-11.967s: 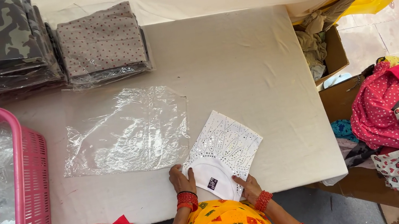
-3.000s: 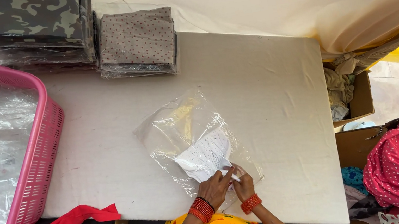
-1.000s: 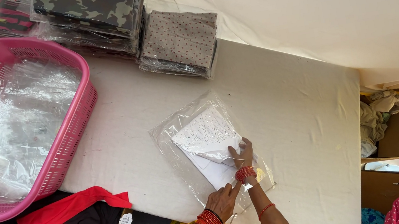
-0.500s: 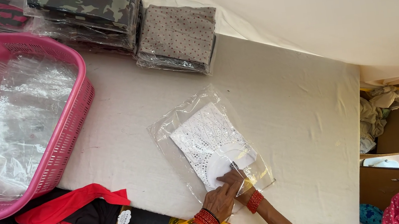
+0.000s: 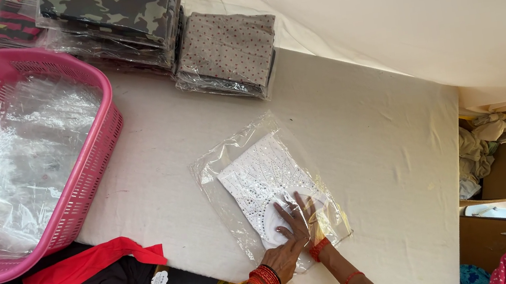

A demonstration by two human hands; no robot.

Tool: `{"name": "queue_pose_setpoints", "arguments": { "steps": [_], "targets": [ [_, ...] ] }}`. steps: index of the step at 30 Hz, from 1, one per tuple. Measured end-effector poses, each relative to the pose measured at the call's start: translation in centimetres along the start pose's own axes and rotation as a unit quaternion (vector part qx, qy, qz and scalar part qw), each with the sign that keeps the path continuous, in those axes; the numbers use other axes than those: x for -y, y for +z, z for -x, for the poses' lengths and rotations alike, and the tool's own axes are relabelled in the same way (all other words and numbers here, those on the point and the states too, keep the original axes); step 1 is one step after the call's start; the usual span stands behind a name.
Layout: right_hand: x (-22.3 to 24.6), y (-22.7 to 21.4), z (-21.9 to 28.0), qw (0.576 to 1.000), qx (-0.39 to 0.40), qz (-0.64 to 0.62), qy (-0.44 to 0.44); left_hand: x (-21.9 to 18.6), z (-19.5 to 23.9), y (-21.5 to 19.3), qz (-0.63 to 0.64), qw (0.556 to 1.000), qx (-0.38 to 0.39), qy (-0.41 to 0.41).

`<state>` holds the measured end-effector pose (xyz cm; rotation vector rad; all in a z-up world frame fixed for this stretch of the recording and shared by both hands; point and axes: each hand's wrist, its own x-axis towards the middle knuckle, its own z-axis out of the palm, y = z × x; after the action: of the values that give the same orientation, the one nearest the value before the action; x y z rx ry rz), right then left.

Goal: The person folds a patterned cloth and places it into a clear plastic bag, then sets it aside. Next, they unfold a white tank top, fold it neatly by hand, and place it into another plastic bag before stacking it with the other packaged items.

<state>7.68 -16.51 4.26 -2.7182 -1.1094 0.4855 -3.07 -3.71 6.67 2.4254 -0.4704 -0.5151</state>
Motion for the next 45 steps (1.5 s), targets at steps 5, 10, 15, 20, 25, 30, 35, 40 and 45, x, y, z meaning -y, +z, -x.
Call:
{"name": "queue_pose_setpoints", "arguments": {
  "steps": [5,10,15,20,25,30,35,40,45],
  "targets": [
    [-0.9,2.9,1.1,0.972,-0.233,-0.021,0.037,-1.0,-0.3,-2.2,-0.006,1.000,0.009,-0.017],
    [1.8,-0.8,-0.9,0.991,0.010,-0.037,0.130,-0.6,-0.5,-1.0,0.036,0.999,0.013,0.026],
    [4.3,-4.5,-3.7,0.986,0.021,-0.062,0.155,0.3,-0.7,-0.5,0.005,0.999,0.052,0.011],
    [4.9,-5.4,-4.8,0.985,0.058,-0.030,0.162,0.3,-0.7,-0.6,-0.010,0.998,0.063,0.005],
    [4.0,-6.1,-4.3,0.989,0.062,-0.037,0.132,-1.7,0.3,-3.3,0.029,0.997,0.074,0.010],
    [-4.9,0.9,2.2,0.993,-0.102,0.017,0.057,2.0,3.0,-3.6,0.071,0.988,-0.110,-0.080],
    [-11.6,3.1,12.1,0.981,-0.127,0.047,0.136,6.3,5.8,-2.9,-0.060,0.951,-0.277,-0.123],
    [-13.7,3.2,14.7,0.892,-0.291,-0.111,0.328,9.3,4.4,1.5,0.175,0.862,-0.296,-0.371],
    [-13.0,-4.2,4.6,0.886,-0.293,-0.196,0.300,10.0,2.2,3.2,0.441,0.696,-0.370,-0.430]
  ]
}}
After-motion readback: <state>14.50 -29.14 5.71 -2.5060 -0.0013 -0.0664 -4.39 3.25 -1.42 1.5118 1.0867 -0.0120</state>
